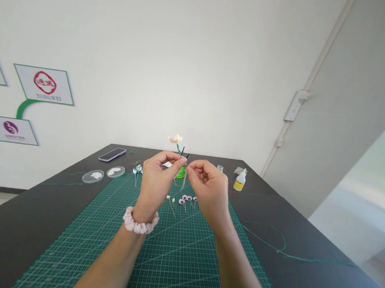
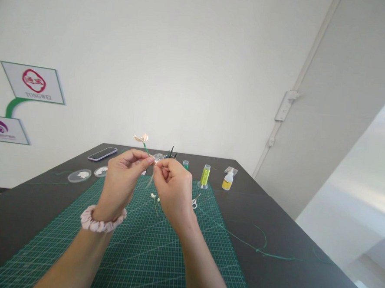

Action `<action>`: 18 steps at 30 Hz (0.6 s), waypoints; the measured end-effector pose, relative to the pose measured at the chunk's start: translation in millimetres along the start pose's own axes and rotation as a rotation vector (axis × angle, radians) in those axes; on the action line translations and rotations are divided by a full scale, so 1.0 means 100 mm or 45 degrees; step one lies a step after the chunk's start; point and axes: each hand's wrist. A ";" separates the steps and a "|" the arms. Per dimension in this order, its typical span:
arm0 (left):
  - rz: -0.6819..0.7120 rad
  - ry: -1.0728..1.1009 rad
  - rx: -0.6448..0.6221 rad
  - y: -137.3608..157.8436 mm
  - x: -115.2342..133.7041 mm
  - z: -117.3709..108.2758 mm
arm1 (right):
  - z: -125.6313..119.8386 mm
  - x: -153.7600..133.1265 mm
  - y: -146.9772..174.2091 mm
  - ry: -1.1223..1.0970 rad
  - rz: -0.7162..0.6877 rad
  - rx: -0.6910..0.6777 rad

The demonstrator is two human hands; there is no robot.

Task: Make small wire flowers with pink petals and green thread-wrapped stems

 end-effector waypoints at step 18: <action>-0.002 0.007 -0.021 0.00 -0.01 0.00 | -0.04 -0.03 -0.05 -0.178 0.222 -0.118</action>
Point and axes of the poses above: each hand's wrist, its own y-axis away from the middle knuckle, its own z-axis out of the palm, x = y × z, and after that the axes turned 11 degrees about x, right-handed
